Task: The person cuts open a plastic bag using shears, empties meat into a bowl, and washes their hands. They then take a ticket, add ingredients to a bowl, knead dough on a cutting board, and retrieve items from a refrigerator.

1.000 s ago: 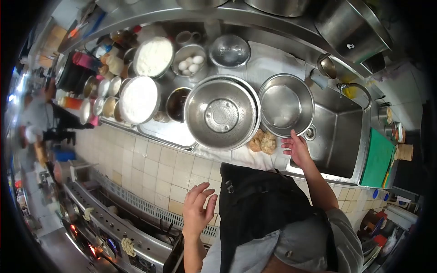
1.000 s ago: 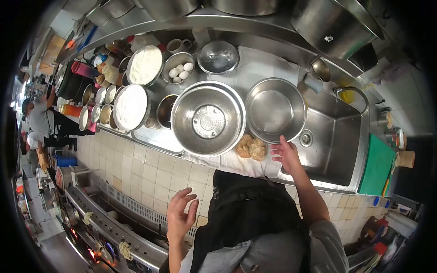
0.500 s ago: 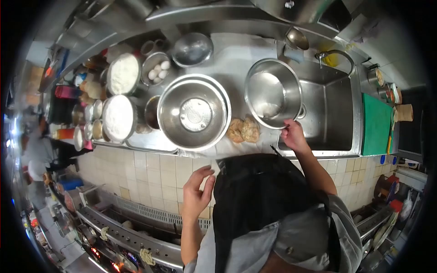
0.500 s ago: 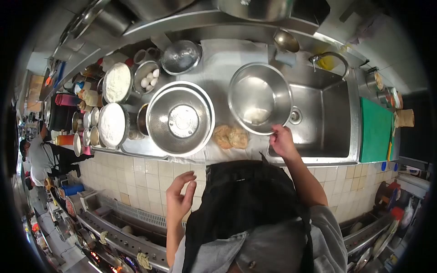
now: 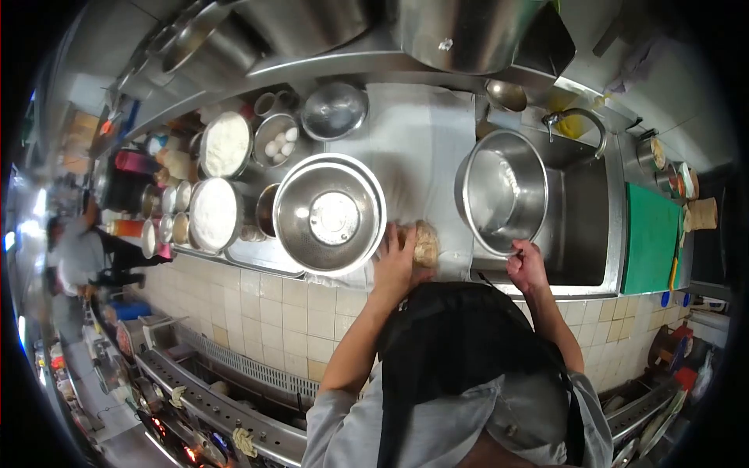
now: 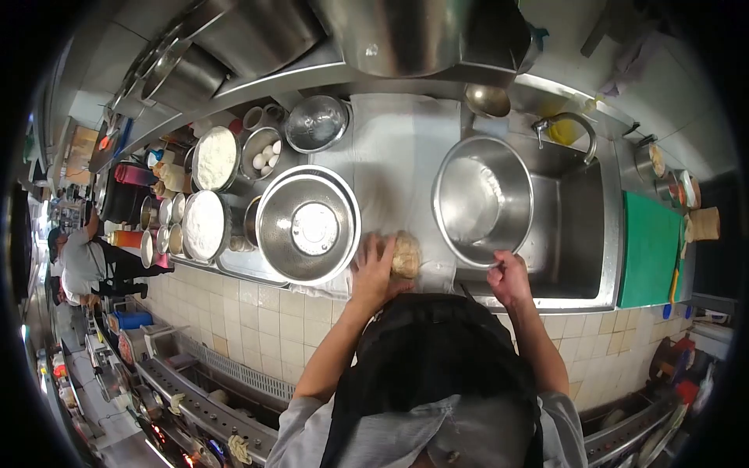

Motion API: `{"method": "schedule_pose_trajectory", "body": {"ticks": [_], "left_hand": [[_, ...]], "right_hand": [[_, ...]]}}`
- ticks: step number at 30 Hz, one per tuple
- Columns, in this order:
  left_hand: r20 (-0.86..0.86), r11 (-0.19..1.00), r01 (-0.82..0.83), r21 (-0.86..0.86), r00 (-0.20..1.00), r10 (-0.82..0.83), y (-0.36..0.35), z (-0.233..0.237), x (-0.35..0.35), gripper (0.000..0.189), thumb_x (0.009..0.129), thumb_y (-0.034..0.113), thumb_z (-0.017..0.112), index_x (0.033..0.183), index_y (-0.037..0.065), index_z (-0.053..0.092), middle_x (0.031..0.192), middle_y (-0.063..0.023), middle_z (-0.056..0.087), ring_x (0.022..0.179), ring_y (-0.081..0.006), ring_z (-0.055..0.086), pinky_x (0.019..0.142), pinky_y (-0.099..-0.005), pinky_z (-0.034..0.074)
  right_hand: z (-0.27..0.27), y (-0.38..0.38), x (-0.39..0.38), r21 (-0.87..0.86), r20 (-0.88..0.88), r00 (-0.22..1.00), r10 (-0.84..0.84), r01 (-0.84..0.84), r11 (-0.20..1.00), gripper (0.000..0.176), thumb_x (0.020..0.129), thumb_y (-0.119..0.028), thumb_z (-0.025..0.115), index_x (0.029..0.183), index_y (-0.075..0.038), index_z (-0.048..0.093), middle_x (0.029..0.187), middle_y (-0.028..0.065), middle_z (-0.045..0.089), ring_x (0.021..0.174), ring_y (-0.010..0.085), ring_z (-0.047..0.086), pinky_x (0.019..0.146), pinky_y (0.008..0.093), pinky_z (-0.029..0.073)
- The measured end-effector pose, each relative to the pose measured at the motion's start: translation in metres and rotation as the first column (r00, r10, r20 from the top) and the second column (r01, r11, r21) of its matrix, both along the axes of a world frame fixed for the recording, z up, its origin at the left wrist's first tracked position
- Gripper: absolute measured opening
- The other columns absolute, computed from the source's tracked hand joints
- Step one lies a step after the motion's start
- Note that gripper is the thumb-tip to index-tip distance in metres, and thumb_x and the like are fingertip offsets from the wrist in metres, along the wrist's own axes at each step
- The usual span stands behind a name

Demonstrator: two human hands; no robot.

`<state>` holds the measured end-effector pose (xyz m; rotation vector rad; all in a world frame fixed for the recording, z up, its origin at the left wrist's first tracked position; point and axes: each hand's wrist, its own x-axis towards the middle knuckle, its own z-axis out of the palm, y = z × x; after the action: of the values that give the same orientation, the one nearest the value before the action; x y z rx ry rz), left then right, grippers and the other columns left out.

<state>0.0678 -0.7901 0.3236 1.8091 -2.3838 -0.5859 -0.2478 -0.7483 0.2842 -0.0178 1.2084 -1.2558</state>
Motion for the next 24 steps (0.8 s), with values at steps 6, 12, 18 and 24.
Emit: {"method": "schedule_pose_trajectory", "body": {"ticks": [6, 12, 18, 24], "left_hand": [[-0.145, 0.998, 0.025, -0.052, 0.989, -0.033, -0.004, -0.07, 0.02, 0.053, 0.08, 0.028, 0.08, 0.125, 0.009, 0.061, 0.147, -0.0119, 0.049, 0.134, -0.0399, 0.046, 0.105, -0.0487, 0.047], [-0.344, 0.977, -0.145, -0.155, 0.935, 0.084, 0.006, -0.017, 0.011, 0.04, 0.084, 0.019, 0.076, 0.121, 0.007, 0.064, 0.137, -0.0155, 0.06, 0.121, -0.0386, 0.059, 0.101, -0.0446, 0.051], [-0.388, 0.966, -0.205, -0.158, 0.912, 0.13, 0.017, -0.039, 0.031, 0.024, 0.085, 0.01, 0.074, 0.107, 0.004, 0.068, 0.119, -0.0191, 0.066, 0.107, -0.0405, 0.064, 0.089, -0.0449, 0.053], [-0.255, 0.982, -0.03, -0.189, 0.967, -0.02, 0.011, -0.04, 0.038, 0.008, 0.087, 0.012, 0.068, 0.093, 0.009, 0.066, 0.097, -0.0137, 0.067, 0.085, -0.0361, 0.067, 0.074, -0.044, 0.055]], "right_hand": [[-0.006, -0.034, 0.009, -0.105, -0.066, 0.987, 0.147, -0.153, 0.983, 0.011, 0.091, -0.013, 0.065, 0.088, -0.007, 0.057, 0.073, 0.0013, 0.055, 0.05, 0.0105, 0.046, 0.043, 0.0271, 0.035], [-0.009, -0.083, 0.036, -0.064, -0.048, 0.976, 0.214, -0.217, 0.974, 0.015, 0.093, -0.014, 0.067, 0.094, -0.001, 0.058, 0.075, 0.005, 0.057, 0.05, 0.0175, 0.053, 0.048, 0.0328, 0.04], [0.007, -0.096, 0.06, -0.122, -0.062, 0.939, 0.339, -0.344, 0.931, 0.025, 0.099, -0.023, 0.066, 0.111, -0.003, 0.057, 0.095, 0.0096, 0.066, 0.08, 0.0192, 0.067, 0.062, 0.0336, 0.055], [0.001, -0.064, 0.059, -0.092, -0.344, 0.81, 0.476, -0.533, 0.841, 0.05, 0.1, -0.022, 0.064, 0.143, -0.002, 0.049, 0.112, 0.0102, 0.069, 0.096, 0.0192, 0.068, 0.073, 0.0334, 0.059]]}}
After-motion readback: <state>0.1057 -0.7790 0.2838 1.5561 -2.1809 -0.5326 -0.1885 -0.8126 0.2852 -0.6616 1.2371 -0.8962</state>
